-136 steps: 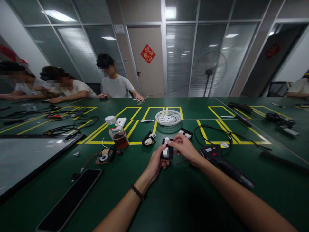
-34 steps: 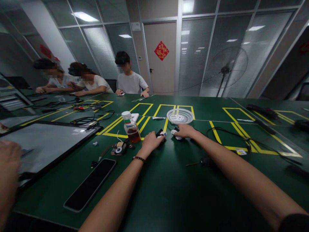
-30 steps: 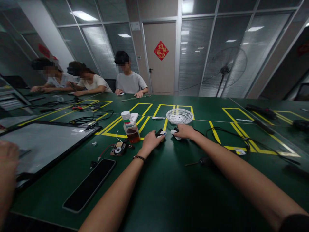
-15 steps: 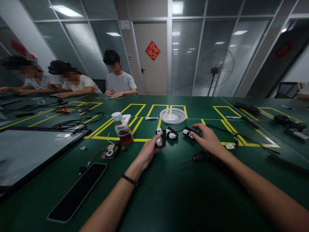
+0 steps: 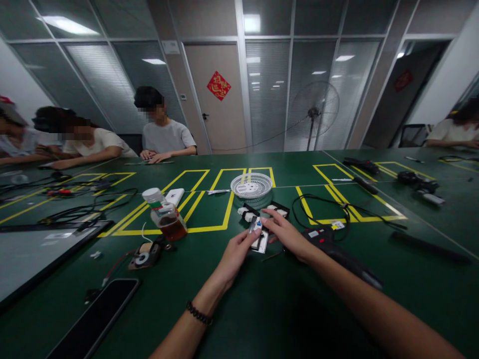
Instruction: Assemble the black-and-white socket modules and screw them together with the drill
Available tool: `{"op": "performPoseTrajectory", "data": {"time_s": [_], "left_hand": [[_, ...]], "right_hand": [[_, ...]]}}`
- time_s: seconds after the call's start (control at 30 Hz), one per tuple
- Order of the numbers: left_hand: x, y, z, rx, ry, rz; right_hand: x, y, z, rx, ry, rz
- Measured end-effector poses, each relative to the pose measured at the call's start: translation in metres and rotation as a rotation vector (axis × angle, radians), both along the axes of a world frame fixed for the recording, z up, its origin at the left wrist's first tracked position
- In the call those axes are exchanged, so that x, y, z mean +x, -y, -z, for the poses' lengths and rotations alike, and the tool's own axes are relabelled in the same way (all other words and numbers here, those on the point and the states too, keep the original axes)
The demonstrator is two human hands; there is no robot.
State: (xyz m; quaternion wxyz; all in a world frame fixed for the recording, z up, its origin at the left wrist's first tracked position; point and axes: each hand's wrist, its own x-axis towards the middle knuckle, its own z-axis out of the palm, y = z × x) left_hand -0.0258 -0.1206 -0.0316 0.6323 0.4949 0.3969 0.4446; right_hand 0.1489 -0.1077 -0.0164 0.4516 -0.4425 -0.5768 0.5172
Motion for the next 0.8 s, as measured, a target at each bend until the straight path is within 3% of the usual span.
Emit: {"op": "performPoseTrajectory", "data": {"time_s": [0.27, 0.57, 0.8], "left_hand": [[-0.0059, 0.0009, 0.0045, -0.017, -0.040, 0.062], [-0.0062, 0.0028, 0.0003, -0.089, 0.098, 0.128], [-0.0067, 0.0050, 0.0036, -0.124, 0.069, 0.176]], "right_hand": [[-0.0001, -0.0031, 0.0070, 0.033, 0.025, -0.063], [0.0007, -0.0057, 0.0072, 0.035, 0.037, 0.013], [-0.0034, -0.0021, 0.0083, 0.026, 0.016, -0.016]]}}
